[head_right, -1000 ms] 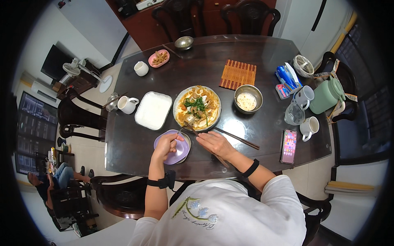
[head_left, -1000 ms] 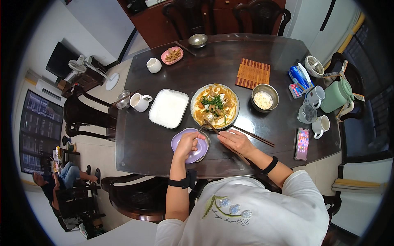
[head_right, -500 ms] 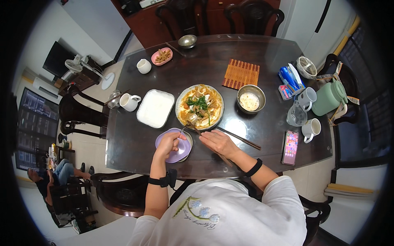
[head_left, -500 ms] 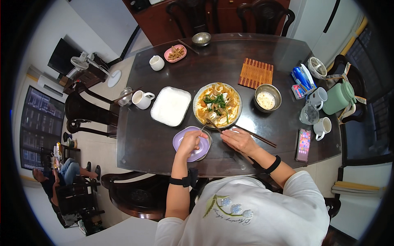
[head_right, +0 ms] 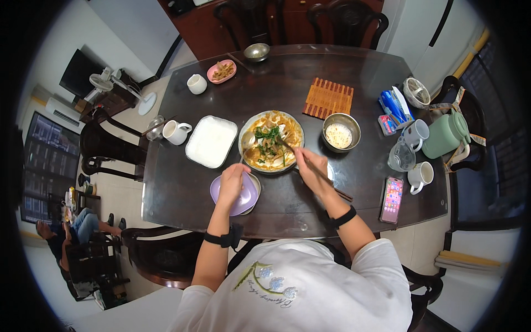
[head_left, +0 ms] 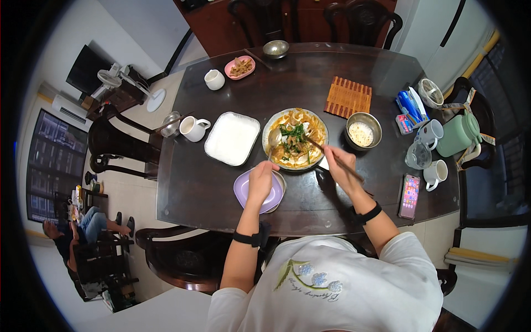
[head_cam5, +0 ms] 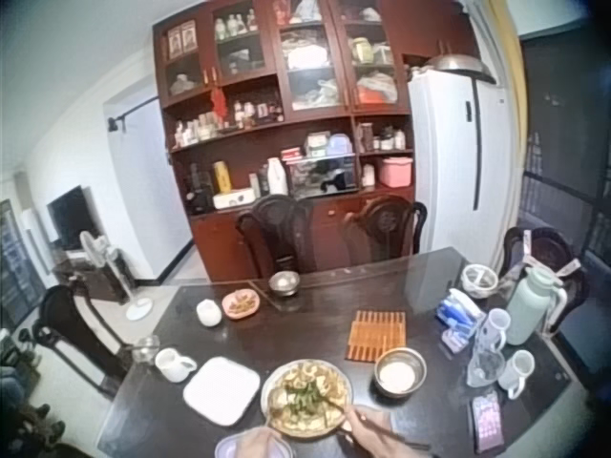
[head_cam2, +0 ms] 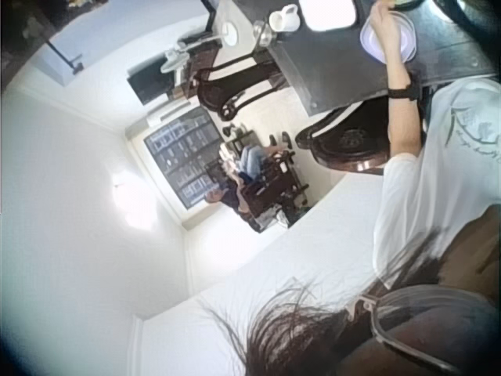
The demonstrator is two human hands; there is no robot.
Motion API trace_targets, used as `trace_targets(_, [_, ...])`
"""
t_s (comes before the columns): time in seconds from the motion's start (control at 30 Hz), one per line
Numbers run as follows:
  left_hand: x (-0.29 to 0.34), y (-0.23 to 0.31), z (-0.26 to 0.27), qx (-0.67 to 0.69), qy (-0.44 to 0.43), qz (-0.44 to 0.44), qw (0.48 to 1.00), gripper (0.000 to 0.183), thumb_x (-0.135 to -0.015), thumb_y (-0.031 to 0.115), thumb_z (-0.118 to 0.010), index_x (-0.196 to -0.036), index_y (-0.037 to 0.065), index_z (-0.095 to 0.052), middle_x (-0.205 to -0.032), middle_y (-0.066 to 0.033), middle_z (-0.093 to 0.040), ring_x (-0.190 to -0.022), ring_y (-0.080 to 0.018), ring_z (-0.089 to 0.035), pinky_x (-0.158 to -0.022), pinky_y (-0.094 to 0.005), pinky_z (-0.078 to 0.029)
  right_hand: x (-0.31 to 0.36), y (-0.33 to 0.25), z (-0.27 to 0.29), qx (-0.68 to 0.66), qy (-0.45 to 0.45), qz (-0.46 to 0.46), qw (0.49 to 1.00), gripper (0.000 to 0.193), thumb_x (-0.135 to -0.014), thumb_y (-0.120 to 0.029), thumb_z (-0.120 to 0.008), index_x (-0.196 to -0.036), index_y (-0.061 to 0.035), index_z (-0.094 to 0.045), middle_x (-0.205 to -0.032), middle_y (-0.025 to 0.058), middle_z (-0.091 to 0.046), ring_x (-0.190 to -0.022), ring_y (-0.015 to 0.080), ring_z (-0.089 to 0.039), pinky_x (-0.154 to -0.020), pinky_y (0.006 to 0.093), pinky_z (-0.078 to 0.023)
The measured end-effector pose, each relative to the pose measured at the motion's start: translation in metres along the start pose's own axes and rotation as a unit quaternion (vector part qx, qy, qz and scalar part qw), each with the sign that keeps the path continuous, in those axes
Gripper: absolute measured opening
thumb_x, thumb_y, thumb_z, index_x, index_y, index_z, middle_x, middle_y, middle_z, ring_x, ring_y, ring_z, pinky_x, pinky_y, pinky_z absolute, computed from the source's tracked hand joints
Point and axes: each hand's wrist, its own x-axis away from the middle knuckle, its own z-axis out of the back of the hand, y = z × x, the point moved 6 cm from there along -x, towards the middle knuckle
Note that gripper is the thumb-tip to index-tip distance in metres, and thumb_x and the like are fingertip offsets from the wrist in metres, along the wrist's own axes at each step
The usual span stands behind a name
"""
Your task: The person moves food items between various dishes on a dining table, using a spoon and chopsticks to transfer items into a central large bowl.
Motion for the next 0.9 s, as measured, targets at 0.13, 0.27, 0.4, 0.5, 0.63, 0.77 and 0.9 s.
trace_targets(0.13, [-0.02, 0.035, -0.008, -0.135, 0.032, -0.112, 0.984, 0.032, -0.095, 0.023, -0.043, -0.084, 0.001, -0.064, -0.073, -0.0153, -0.064, -0.068, -0.031, -0.061, -0.065, -0.0387, -0.046, -0.044, -0.027, -0.003, -0.026, 0.022, 0.045, 0.998, 0.02, -0.091, -0.014, -0.057, -0.094, 0.0037, -0.067, -0.065, 0.0184, -0.061, -0.054, 0.0185, -0.063, -0.049, 0.0303, -0.045])
trace_targets(0.27, [-0.009, 0.05, -0.013, -0.112, 0.075, -0.17, 0.976, 0.03, -0.095, 0.022, -0.043, -0.084, 0.002, -0.063, -0.074, -0.0185, -0.063, -0.071, -0.0331, -0.063, -0.065, -0.0388, -0.046, -0.047, -0.025, -0.005, 0.022, 0.013, 0.071, 0.997, 0.018, -0.09, -0.013, -0.059, -0.09, 0.0033, -0.067, -0.066, 0.0202, -0.061, -0.057, 0.027, -0.064, -0.05, 0.0331, -0.046])
trace_targets(0.4, [0.026, 0.006, -0.023, -0.148, 0.071, -0.117, 0.979, 0.022, -0.09, 0.016, -0.042, -0.091, 0.006, -0.062, -0.089, -0.018, -0.065, -0.089, -0.038, -0.062, -0.075, -0.044, -0.047, 0.013, -0.03, 0.016, 0.04, 0.045, 0.054, 0.997, 0.018, -0.09, -0.014, -0.061, -0.093, 0.0019, -0.068, -0.068, 0.0117, -0.065, -0.06, 0.014, -0.062, -0.056, 0.029, -0.047])
trace_targets(0.5, [0.016, -0.005, -0.044, -0.129, 0.034, -0.08, 0.988, 0.023, -0.09, 0.025, -0.048, -0.093, 0.007, -0.062, -0.09, -0.0188, -0.065, -0.089, -0.0391, -0.061, -0.076, -0.0463, -0.047, 0.026, 0.007, 0.023, 0.042, 0.008, -0.095, 0.995, 0.022, -0.093, -0.015, -0.057, -0.098, 0.0029, -0.069, -0.076, 0.0093, -0.069, -0.073, 0.0105, -0.063, -0.067, 0.0278, -0.05])
trace_targets(0.63, [-0.011, 0.058, -0.021, -0.117, 0.095, -0.175, 0.973, 0.027, -0.091, 0.02, -0.043, -0.083, 0.004, -0.063, -0.074, -0.0194, -0.063, -0.071, -0.0378, -0.062, -0.063, -0.045, -0.046, -0.039, -0.031, 0.004, 0.019, 0.032, 0.011, 0.999, 0.025, -0.095, -0.014, -0.053, -0.103, 0.0051, -0.066, -0.089, 0.0126, -0.07, -0.083, 0.0159, -0.066, -0.075, 0.0263, -0.049])
trace_targets(0.77, [-0.015, 0.051, 0.002, -0.129, 0.149, -0.16, 0.967, 0.023, -0.089, 0.016, -0.044, -0.084, 0.003, -0.063, -0.075, -0.0212, -0.063, -0.069, -0.0378, -0.062, -0.063, -0.0452, -0.047, -0.063, -0.054, -0.022, -0.044, 0.038, 0.07, 0.996, 0.022, -0.094, -0.013, -0.054, -0.103, 0.0028, -0.067, -0.085, 0.0133, -0.07, -0.077, 0.0168, -0.067, -0.068, 0.0277, -0.049])
trace_targets(0.9, [0.007, -0.003, -0.038, -0.125, 0.089, -0.109, 0.982, 0.02, -0.088, 0.018, -0.048, -0.087, 0.0, -0.058, -0.088, -0.0218, -0.063, -0.085, -0.04, -0.06, -0.073, -0.0482, -0.046, -0.003, -0.031, -0.009, 0.003, 0.0, -0.013, 1.0, 0.028, -0.097, -0.019, -0.052, -0.11, 0.0022, -0.065, -0.099, 0.0122, -0.069, -0.087, 0.017, -0.063, -0.081, 0.0279, -0.049])
